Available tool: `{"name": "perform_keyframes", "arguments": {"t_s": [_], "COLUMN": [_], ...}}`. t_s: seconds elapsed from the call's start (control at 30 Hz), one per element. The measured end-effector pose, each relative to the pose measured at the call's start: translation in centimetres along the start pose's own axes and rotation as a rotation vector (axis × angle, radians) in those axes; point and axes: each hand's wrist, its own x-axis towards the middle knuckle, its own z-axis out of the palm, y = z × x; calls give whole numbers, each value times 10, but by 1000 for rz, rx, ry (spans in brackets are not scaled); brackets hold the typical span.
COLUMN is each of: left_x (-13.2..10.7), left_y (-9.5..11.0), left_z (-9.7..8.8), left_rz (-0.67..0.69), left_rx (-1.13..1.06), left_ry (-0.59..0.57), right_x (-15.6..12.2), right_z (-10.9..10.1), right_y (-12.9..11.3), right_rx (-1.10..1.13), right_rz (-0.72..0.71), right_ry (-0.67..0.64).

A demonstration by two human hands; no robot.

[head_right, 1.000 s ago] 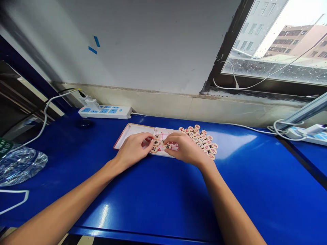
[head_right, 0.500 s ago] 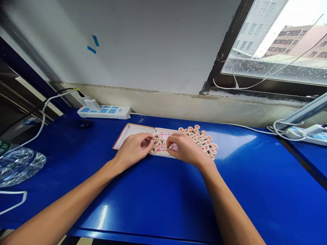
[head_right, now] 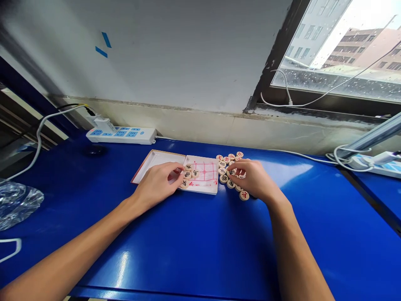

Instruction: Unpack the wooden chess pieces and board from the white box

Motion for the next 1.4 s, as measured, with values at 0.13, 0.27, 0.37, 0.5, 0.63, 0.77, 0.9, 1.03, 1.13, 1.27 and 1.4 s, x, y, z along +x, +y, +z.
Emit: {"name": "perform_keyframes", "arguments": {"t_s": [0.13,0.27,0.37,0.5,0.63,0.77,0.9,1.03,1.13,1.27,1.4], "left_x": [0,-1,-1,0,0,-1,0,0,-1,-1,-1], "left_y": [-1,-1,-1,-1,-1,0,2,3,3,2,4], "left_z": [0,0,0,1,1,0,-1,-2,-2,-1,-2], "left_rz": [6,16,20,21,22,23,25,19,22,31,22], "left_rx": [2,2,4,5,8,10,11,0,-3,3,11], "left_ry": [4,7,5,9,9,7,8,8,14,20,15], "right_x": [1,3,3,2,1,0,-1,-1,0,0,1], "right_z": [3,8,9,6,4,4,4,5,4,1,4], "right_y": [-3,-4,-5,-7,-7,-7,-9,-6,-3,-5,-12], "right_rx": [19,10,14,60,127,125,156,100,36,10,15], "right_rz": [-47,-108,-99,-23,48,116,143,149,103,-23,-75], "right_ry": [1,13,8,-13,-28,-38,-39,-35,-47,-27,-35]}}
